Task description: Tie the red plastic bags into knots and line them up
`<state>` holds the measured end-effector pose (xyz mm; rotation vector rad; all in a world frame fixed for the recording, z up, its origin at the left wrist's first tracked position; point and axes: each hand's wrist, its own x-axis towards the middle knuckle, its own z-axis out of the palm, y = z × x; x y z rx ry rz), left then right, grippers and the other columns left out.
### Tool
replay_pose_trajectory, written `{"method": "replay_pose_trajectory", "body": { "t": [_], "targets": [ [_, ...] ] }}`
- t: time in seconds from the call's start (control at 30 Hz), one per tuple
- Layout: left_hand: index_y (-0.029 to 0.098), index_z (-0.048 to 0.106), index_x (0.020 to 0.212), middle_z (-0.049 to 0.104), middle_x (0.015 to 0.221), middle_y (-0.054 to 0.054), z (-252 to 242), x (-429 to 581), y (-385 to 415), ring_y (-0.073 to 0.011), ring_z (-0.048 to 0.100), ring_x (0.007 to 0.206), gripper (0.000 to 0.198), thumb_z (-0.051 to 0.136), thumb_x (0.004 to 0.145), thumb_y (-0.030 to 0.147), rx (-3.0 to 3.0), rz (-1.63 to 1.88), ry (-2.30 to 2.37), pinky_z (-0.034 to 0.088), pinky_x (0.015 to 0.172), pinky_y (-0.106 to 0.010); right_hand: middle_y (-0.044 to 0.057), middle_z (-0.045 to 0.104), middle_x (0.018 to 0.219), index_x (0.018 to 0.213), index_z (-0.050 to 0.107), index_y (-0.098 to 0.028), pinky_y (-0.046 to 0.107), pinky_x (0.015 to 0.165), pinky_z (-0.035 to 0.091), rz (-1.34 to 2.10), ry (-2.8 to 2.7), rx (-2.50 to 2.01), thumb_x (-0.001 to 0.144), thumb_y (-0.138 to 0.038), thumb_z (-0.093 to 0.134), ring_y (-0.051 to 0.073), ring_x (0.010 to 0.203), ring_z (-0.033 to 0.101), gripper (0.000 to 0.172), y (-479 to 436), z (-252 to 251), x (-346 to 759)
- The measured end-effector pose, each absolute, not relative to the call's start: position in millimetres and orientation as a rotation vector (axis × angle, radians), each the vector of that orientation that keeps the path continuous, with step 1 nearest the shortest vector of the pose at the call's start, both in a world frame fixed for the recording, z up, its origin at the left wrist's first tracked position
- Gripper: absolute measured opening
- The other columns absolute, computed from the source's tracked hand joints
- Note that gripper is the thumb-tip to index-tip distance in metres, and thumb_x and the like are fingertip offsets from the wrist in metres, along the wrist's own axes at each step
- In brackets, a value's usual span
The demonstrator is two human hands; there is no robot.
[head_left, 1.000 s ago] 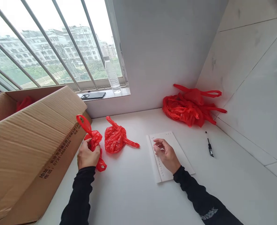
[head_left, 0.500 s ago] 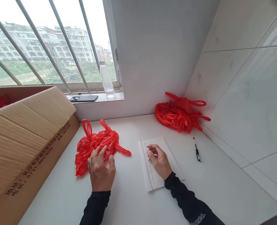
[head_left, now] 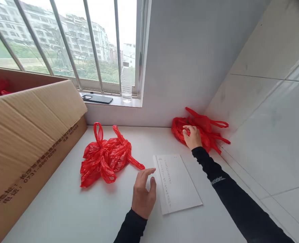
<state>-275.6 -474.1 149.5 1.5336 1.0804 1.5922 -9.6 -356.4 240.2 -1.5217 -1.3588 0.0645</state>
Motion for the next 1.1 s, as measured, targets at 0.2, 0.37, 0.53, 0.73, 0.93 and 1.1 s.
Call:
{"method": "replay_pose_trajectory", "body": {
  "t": [0.2,0.37,0.53,0.73,0.93,1.1],
  "targets": [
    [0.029,0.073,0.105,0.07,0.096,-0.008,147.3,-271.5,-484.2,-0.0293,0.062,0.096,0.034,0.054,0.085,0.009,1.546,1.548,1.066,0.048,0.087,-0.045,0.027,0.065,0.111,0.072,0.069,-0.018,0.066,0.101,0.023,-0.009,-1.432,-1.788,0.075,-0.026,0.073,0.048,0.127,0.042,0.009,-312.7,232.4,9.8],
    [0.024,0.068,0.105,0.069,0.092,-0.006,144.2,-271.1,-485.2,-0.0246,0.065,0.089,0.035,0.05,0.082,0.005,1.551,1.557,1.118,0.051,0.083,-0.042,0.025,0.068,0.094,0.064,0.063,-0.022,0.07,0.095,0.027,-0.089,-1.377,-1.949,0.078,-0.037,0.069,0.053,0.118,0.049,0.022,-302.1,234.9,22.3],
    [0.021,0.064,0.11,0.069,0.089,-0.005,143.0,-273.1,-479.8,-0.021,0.066,0.086,0.034,0.046,0.084,0.008,1.545,1.505,1.114,0.053,0.079,-0.04,0.021,0.07,0.096,0.093,0.063,-0.023,0.063,0.093,0.036,-0.257,-1.259,-1.92,0.085,-0.037,0.055,0.046,0.109,0.058,0.018,-302.8,261.0,23.7],
    [0.023,0.065,0.11,0.067,0.09,-0.004,144.7,-278.1,-468.9,-0.0211,0.065,0.085,0.027,0.053,0.086,0.018,1.327,1.432,1.101,0.054,0.076,-0.038,0.014,0.066,0.098,0.106,0.054,-0.019,0.049,0.083,0.045,-0.338,-1.184,-1.668,0.087,-0.03,0.044,0.031,0.087,0.063,0.024,-323.4,289.5,3.1],
    [0.019,0.058,0.121,0.064,0.1,-0.007,154.2,-281.6,-462.3,-0.0224,0.067,0.083,0.04,0.066,0.084,0.033,0.842,1.294,0.761,0.059,0.079,-0.044,0.007,0.063,0.097,0.101,0.051,-0.021,0.035,0.076,0.05,-0.138,-1.246,-1.38,0.091,-0.039,0.047,0.02,0.081,0.061,0.02,-366.8,290.3,-41.1],
    [0.013,0.06,0.121,0.066,0.115,-0.017,165.6,-282.5,-462.6,-0.0299,0.067,0.103,0.047,0.061,0.089,0.048,0.533,1.024,0.5,0.057,0.091,-0.048,0.0,0.065,0.088,0.101,0.055,-0.026,0.032,0.07,0.052,0.619,-1.078,-1.149,0.088,-0.047,0.061,0.02,0.078,0.064,0.025,-417.3,249.4,-90.0]
  ]
}}
